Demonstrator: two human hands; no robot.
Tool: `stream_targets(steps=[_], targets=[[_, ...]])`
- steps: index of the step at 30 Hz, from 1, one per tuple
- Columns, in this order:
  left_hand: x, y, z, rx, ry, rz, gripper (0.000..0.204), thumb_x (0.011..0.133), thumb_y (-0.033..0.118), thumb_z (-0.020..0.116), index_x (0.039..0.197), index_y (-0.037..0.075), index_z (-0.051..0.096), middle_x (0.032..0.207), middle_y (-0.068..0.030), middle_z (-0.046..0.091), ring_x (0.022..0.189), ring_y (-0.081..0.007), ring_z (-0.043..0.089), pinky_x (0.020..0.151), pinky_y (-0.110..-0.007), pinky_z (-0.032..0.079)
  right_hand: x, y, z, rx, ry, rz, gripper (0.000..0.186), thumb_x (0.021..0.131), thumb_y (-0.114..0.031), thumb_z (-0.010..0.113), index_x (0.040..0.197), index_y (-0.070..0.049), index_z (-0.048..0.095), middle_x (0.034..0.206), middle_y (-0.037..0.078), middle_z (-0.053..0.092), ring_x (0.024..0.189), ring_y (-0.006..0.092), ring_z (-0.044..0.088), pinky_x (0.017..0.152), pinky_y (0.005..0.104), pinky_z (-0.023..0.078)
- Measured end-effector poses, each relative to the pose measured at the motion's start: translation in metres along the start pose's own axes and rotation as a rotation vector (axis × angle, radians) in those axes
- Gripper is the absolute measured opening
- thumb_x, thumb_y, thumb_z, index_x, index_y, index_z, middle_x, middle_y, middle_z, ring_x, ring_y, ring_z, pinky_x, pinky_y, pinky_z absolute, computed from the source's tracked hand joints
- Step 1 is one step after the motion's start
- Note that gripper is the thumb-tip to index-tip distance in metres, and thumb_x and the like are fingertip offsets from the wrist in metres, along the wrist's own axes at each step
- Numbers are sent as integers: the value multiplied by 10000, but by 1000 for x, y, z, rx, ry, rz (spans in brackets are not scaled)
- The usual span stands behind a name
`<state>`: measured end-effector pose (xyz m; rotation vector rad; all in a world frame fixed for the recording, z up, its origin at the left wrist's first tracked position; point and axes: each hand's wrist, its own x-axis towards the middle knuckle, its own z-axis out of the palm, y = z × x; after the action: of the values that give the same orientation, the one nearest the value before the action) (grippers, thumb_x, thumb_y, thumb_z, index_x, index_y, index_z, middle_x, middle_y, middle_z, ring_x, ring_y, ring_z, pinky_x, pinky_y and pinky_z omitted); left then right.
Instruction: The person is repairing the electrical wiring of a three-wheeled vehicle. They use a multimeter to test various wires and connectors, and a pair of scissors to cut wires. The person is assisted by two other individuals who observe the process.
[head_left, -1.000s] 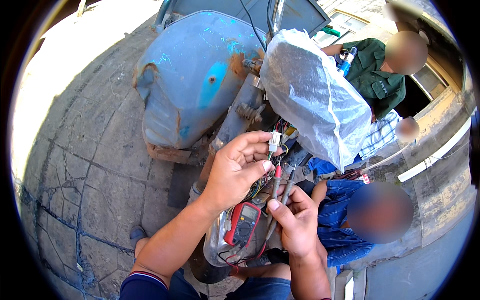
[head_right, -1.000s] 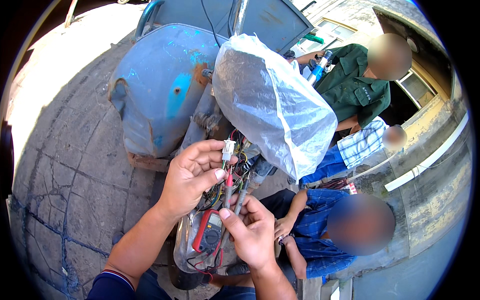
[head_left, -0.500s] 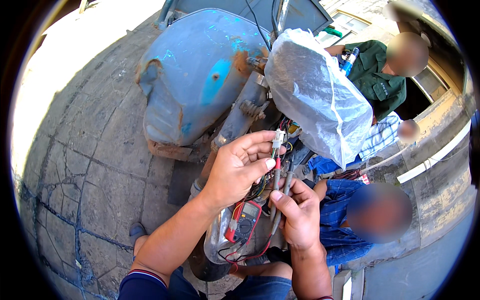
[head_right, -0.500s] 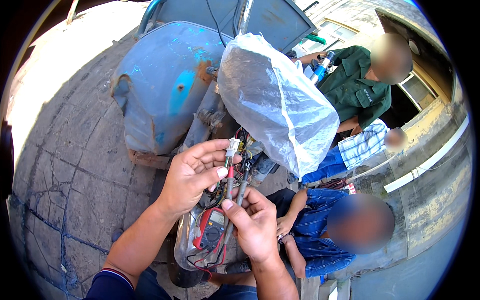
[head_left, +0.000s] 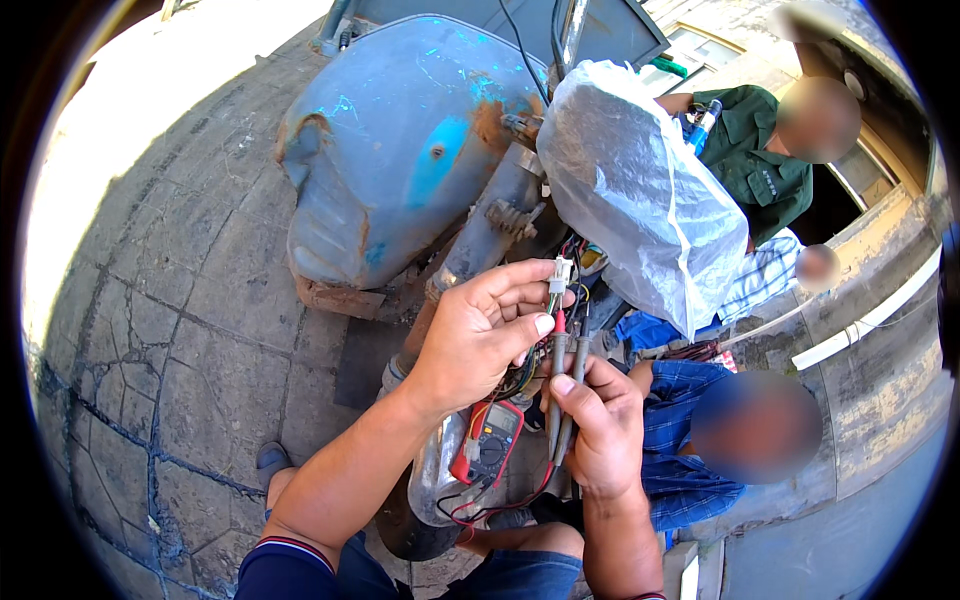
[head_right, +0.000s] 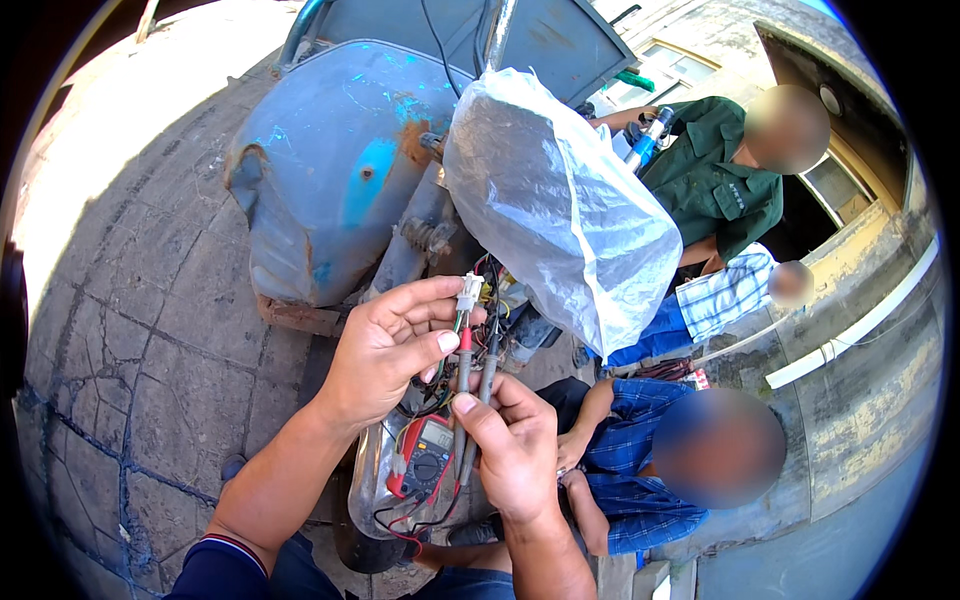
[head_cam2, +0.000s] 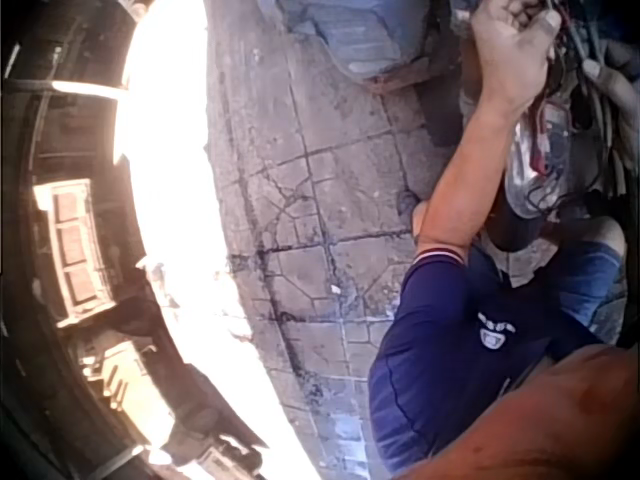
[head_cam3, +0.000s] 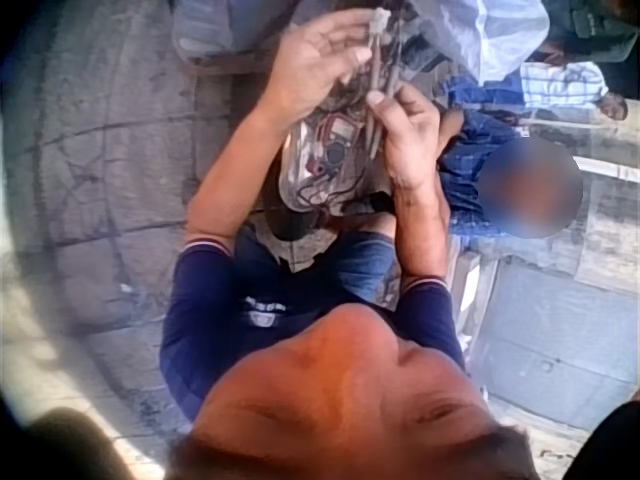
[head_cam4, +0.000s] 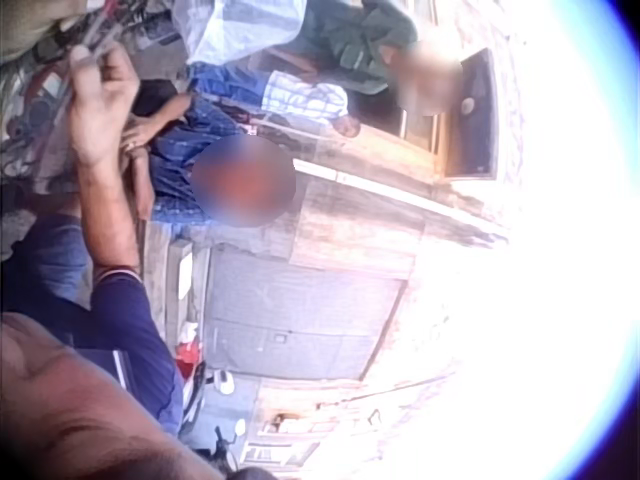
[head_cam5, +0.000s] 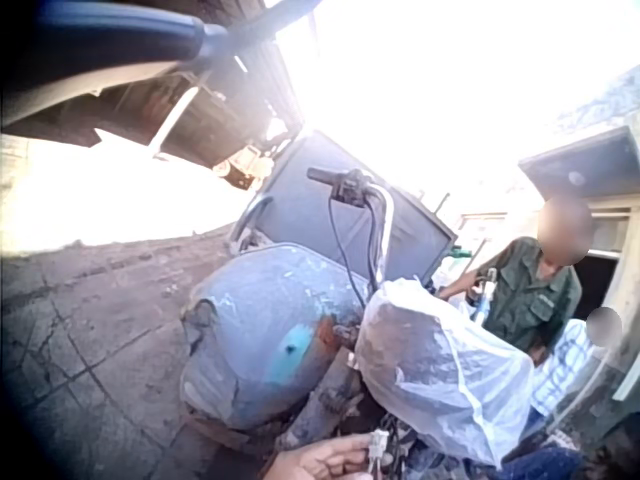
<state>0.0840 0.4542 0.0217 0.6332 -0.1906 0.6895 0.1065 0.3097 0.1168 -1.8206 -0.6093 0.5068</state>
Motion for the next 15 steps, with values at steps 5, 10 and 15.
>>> stream_targets(steps=[5,10,15], targets=[[-1,1,0,17,8,-19,500,924,-59,624,1415,-17,544,1230,-137,706,923,-60,630,699,-196,493,1,3,0,14,-4,-20,200,963,-90,656,1102,53,682,874,30,674,753,63,583,696,199,453],[-1,-8,0,67,12,22,490,934,-51,627,1416,-19,544,1238,-136,700,983,-91,647,774,-230,525,2,-3,-2,112,-3,31,209,967,-100,662,1106,55,683,862,36,672,736,64,583,682,195,451],[-5,-3,4,34,-37,30,589,923,-5,689,1471,-19,475,1316,-155,648,1017,-128,654,894,-292,544,5,-1,1,144,3,-1,208,980,-113,663,1110,48,688,834,24,667,673,46,562,608,184,428]])
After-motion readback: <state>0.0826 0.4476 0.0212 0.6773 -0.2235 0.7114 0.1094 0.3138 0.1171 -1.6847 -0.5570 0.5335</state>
